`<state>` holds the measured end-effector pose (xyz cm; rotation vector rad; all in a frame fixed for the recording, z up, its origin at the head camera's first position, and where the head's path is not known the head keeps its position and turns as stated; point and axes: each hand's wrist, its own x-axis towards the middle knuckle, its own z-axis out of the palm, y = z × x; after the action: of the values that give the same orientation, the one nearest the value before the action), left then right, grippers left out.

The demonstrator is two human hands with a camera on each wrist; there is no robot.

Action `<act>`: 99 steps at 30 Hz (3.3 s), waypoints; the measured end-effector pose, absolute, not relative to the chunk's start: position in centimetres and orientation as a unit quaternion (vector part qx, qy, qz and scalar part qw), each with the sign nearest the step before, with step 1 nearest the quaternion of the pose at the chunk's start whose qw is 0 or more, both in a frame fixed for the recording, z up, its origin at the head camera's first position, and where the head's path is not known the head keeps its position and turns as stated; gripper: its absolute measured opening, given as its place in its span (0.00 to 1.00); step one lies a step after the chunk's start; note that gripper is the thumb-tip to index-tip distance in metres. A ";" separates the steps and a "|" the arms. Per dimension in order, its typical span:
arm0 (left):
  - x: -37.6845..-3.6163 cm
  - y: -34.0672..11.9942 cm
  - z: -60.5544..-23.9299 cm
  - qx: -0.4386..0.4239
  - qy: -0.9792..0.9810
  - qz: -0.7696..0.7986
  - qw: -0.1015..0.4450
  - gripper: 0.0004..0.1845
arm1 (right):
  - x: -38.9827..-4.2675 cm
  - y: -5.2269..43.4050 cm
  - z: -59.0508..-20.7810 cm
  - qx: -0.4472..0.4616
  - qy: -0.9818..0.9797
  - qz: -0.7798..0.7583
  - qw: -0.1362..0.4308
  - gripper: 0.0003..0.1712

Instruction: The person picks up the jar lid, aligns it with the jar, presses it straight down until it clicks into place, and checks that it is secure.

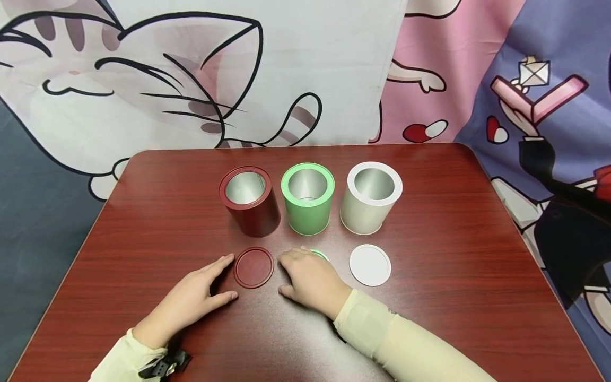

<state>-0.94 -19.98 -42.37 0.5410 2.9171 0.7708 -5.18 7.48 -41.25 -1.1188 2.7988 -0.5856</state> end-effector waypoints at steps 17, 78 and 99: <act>-2.4 -20.3 -42.7 0.190 0.948 0.251 0.040 0.41 | -6.1 6.2 -41.2 -0.350 0.920 -0.168 0.060 0.21; -3.6 -19.9 -42.9 0.179 0.944 0.277 0.030 0.31 | -7.4 5.1 -41.4 -0.342 0.913 -0.205 0.082 0.31; -2.8 -20.4 -42.1 0.147 0.937 0.317 0.009 0.32 | -7.3 6.1 -41.3 -0.350 0.881 -0.317 0.031 0.34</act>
<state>-2.78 -20.37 -42.10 0.4607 2.9267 0.9895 -7.33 6.12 -41.34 -1.0794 2.7132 -0.9769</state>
